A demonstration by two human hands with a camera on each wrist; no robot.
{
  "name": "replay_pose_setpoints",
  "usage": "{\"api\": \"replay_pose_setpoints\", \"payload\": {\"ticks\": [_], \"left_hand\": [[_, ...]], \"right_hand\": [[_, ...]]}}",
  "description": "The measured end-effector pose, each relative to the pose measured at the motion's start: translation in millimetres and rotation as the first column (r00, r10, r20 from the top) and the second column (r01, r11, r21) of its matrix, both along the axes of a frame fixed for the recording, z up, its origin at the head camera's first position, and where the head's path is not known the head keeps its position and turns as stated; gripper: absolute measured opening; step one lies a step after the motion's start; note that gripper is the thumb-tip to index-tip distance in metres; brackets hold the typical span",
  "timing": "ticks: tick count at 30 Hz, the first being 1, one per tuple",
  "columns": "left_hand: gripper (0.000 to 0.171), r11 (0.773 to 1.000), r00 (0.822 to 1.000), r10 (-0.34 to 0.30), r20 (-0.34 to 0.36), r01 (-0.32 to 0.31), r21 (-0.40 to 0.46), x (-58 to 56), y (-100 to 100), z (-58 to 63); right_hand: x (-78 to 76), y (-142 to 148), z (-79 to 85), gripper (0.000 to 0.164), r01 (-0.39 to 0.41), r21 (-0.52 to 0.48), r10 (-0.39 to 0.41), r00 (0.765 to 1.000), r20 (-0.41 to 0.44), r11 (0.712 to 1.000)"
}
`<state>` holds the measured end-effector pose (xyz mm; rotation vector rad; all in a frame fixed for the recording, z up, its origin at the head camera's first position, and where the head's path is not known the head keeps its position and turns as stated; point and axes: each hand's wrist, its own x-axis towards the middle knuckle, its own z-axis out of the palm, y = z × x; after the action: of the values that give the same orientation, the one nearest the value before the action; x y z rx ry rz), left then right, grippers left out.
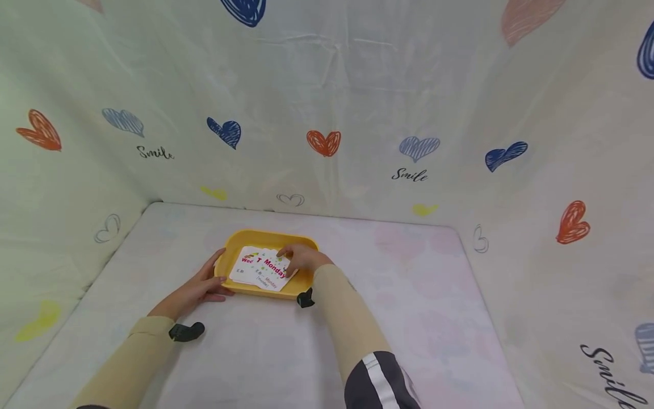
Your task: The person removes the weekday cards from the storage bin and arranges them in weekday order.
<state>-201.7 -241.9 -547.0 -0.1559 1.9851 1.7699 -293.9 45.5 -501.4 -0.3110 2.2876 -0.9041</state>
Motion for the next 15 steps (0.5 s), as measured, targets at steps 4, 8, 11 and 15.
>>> {"api": "replay_pose_setpoints", "payload": {"ticks": [4, 8, 11, 15], "left_hand": [[0.080, 1.000, 1.000, -0.016, -0.019, 0.017, 0.023, -0.1, -1.6, -0.5], [0.081, 1.000, 0.999, -0.024, -0.029, 0.024, 0.019, -0.8, -2.0, -1.5], [0.081, 1.000, 0.999, -0.019, -0.027, 0.019, 0.009, -1.3, -1.8, -1.7], [0.080, 1.000, 1.000, -0.013, -0.028, 0.013, 0.006, -1.3, -1.3, -1.7]], "right_hand": [[-0.5, -1.0, 0.4, 0.047, 0.014, -0.001, -0.014, 1.000, 0.002, 1.000], [-0.5, -1.5, 1.9, 0.048, 0.015, -0.019, -0.015, 1.000, 0.003, 1.000], [-0.8, -1.5, 2.4, 0.049, 0.010, -0.037, -0.010, 1.000, -0.001, 0.999], [-1.7, -0.9, 2.2, 0.049, 0.019, -0.072, -0.019, 1.000, 0.011, 0.997]]}}
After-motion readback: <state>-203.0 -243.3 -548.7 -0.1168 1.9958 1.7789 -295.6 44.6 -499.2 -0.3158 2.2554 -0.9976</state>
